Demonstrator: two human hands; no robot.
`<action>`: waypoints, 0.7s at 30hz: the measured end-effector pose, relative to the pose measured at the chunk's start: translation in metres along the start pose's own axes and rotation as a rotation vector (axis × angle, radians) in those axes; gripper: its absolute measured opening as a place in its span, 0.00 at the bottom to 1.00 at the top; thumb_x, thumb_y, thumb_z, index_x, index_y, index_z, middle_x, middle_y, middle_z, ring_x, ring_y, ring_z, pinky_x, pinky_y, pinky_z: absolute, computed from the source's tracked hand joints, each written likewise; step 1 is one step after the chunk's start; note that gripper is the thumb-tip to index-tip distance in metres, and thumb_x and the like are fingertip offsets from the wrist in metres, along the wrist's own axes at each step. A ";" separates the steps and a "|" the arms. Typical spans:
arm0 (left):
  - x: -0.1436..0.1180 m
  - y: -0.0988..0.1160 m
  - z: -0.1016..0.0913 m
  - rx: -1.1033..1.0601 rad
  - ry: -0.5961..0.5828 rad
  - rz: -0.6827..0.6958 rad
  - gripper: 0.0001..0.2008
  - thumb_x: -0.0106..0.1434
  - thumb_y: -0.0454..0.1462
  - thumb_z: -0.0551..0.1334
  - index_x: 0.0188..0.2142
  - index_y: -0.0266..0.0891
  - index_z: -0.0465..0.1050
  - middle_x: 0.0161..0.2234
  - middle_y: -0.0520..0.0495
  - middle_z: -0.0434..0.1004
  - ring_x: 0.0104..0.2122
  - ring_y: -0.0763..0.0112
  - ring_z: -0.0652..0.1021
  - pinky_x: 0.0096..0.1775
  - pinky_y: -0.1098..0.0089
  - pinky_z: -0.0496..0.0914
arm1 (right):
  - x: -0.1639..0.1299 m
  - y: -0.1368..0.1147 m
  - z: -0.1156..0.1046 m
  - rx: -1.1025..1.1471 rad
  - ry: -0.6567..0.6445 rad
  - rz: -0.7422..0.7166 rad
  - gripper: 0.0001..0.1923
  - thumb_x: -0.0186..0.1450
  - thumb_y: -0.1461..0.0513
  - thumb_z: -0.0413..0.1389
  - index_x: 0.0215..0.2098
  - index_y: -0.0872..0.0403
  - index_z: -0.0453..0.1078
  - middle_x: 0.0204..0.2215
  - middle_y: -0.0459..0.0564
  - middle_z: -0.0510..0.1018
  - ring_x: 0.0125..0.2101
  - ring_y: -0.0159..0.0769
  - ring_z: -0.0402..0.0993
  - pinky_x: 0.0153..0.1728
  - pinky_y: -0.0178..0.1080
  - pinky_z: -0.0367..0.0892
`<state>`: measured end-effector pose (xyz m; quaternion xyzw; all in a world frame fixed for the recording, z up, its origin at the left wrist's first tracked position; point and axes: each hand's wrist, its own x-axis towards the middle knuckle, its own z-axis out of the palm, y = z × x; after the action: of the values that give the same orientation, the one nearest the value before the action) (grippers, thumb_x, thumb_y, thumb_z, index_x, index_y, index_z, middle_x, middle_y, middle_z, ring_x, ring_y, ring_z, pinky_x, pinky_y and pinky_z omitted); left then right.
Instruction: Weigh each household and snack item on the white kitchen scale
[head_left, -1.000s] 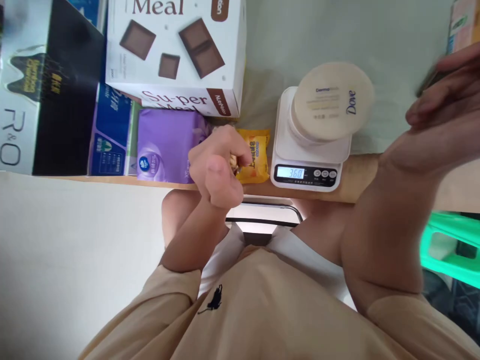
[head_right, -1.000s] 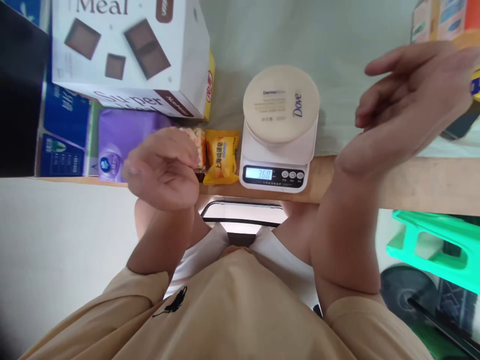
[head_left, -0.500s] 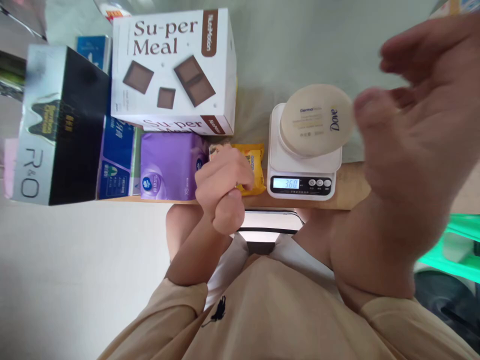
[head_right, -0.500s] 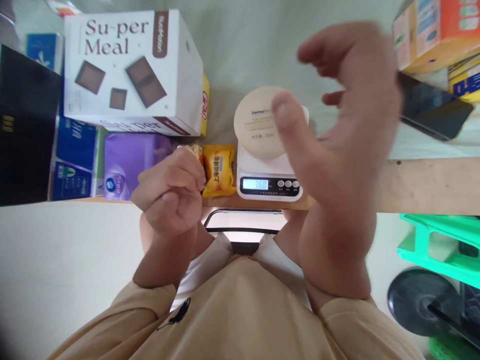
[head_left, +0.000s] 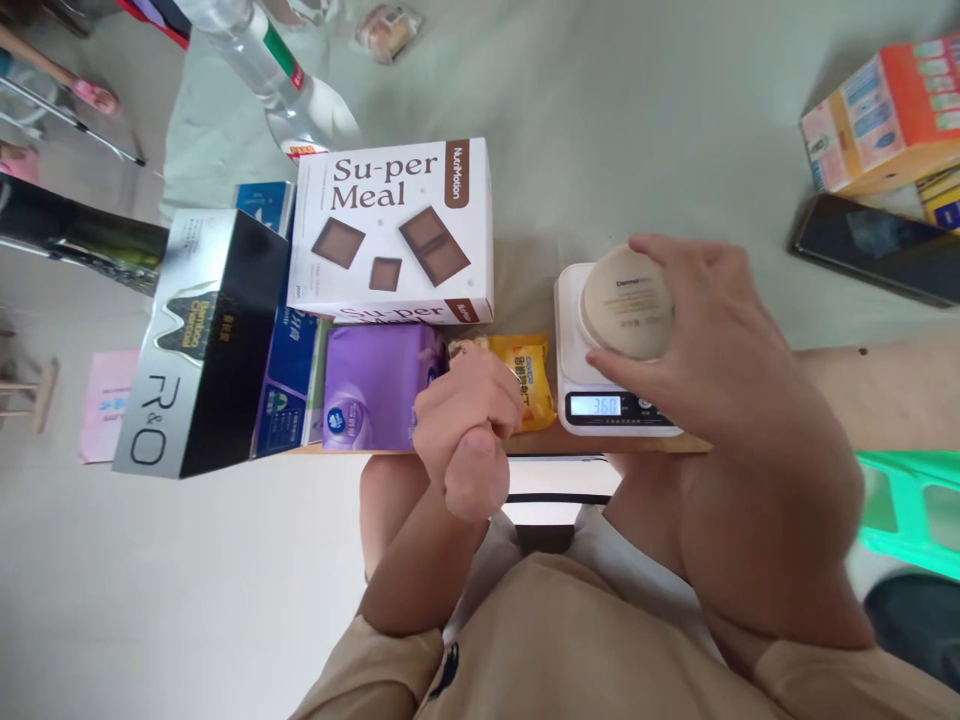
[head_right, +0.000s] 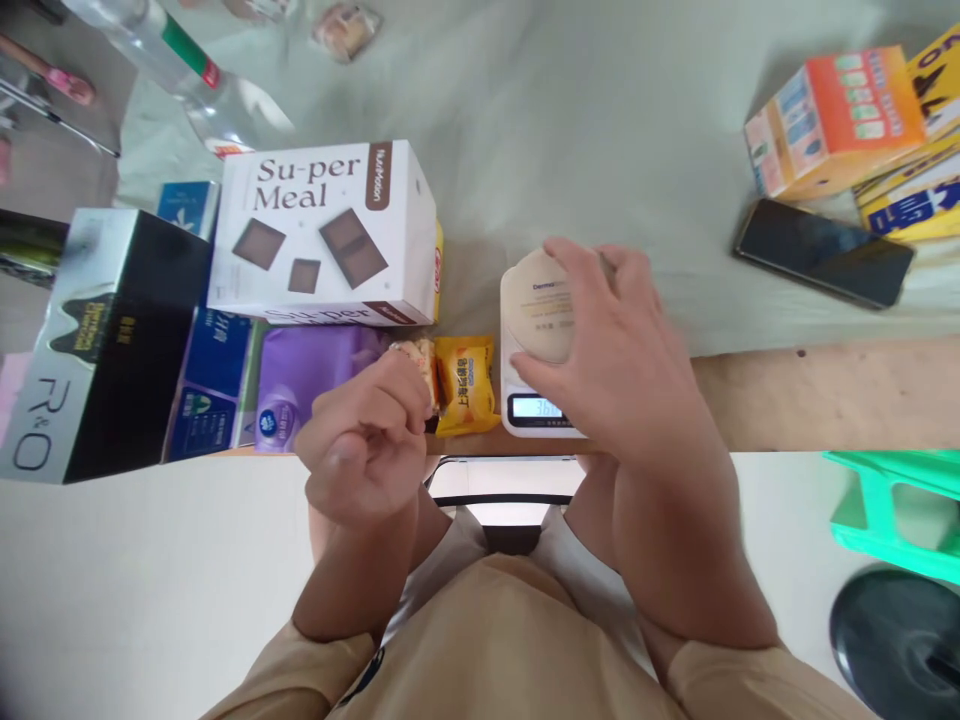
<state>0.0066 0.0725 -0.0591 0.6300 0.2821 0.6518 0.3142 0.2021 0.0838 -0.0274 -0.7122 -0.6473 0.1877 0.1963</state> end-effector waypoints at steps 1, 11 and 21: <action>0.000 0.001 -0.001 -0.018 0.000 -0.004 0.22 0.75 0.43 0.52 0.23 0.40 0.59 0.18 0.51 0.60 0.19 0.73 0.66 0.27 0.64 0.59 | 0.000 0.002 0.002 -0.005 0.027 -0.003 0.45 0.54 0.48 0.69 0.68 0.40 0.63 0.61 0.58 0.71 0.69 0.68 0.65 0.63 0.74 0.70; 0.005 0.012 -0.019 -0.142 -0.008 -0.103 0.23 0.77 0.44 0.51 0.24 0.39 0.61 0.19 0.50 0.64 0.21 0.71 0.69 0.30 0.63 0.62 | 0.048 -0.037 0.016 0.101 0.296 -0.187 0.37 0.62 0.50 0.65 0.66 0.40 0.61 0.66 0.54 0.70 0.73 0.57 0.62 0.71 0.66 0.66; 0.003 0.014 -0.031 -0.190 0.105 -0.194 0.26 0.77 0.45 0.53 0.22 0.39 0.56 0.16 0.53 0.55 0.17 0.75 0.59 0.29 0.62 0.55 | 0.078 -0.047 0.057 0.076 0.073 -0.049 0.34 0.60 0.57 0.67 0.63 0.46 0.64 0.68 0.57 0.68 0.71 0.54 0.64 0.65 0.60 0.74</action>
<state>-0.0255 0.0667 -0.0481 0.5321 0.2947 0.6743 0.4188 0.1398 0.1679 -0.0520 -0.6945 -0.6493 0.1815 0.2513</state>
